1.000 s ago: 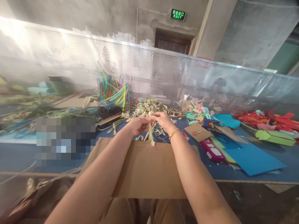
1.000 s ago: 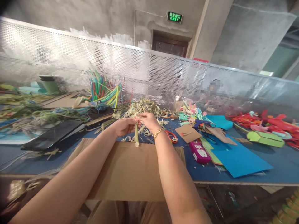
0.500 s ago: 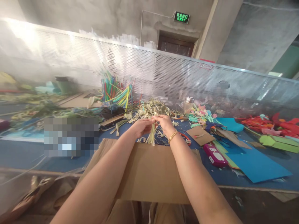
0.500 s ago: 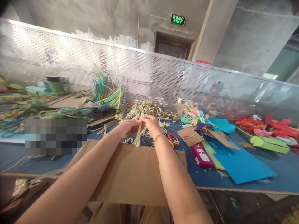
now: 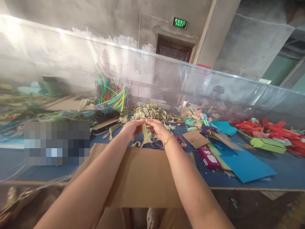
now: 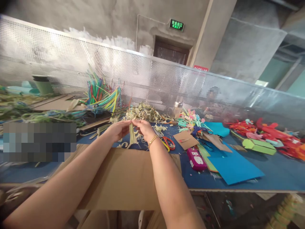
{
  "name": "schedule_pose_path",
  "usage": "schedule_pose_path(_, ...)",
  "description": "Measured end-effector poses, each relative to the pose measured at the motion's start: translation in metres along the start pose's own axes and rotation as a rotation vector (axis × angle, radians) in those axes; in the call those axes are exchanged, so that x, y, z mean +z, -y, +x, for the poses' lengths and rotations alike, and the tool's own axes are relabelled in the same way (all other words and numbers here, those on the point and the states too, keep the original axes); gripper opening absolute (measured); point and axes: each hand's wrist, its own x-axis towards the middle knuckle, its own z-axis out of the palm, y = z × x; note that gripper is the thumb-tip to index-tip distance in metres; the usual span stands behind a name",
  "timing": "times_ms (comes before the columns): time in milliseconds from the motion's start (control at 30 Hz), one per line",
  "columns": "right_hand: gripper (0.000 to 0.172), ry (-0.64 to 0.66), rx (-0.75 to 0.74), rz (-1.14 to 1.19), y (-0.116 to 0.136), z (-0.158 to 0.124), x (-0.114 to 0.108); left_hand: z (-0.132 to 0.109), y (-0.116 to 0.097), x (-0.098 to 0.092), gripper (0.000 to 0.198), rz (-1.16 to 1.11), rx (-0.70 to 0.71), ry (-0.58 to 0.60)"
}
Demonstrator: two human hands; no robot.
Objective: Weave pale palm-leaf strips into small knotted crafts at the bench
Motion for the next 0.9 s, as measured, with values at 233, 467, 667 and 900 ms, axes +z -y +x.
schedule_pose_path(233, 0.030, 0.137, -0.067, -0.326, -0.009, 0.001, 0.002, 0.007, -0.005, -0.008, 0.017, -0.134, 0.077, -0.185)
schedule_pose_path(467, 0.030, 0.213, 0.035, -0.275, -0.007, -0.001, 0.004, 0.009, -0.003, -0.006, 0.013, -0.169, 0.136, -0.154)
schedule_pose_path(667, 0.036, 0.215, -0.003, -0.450, 0.003, -0.007, -0.008, 0.007, -0.008, -0.008, 0.013, -0.270, 0.250, -0.164)
schedule_pose_path(900, 0.036, 0.289, 0.010, -0.509, 0.007, -0.008, -0.015, 0.008, -0.012, -0.011, 0.012, -0.356, 0.226, -0.124)
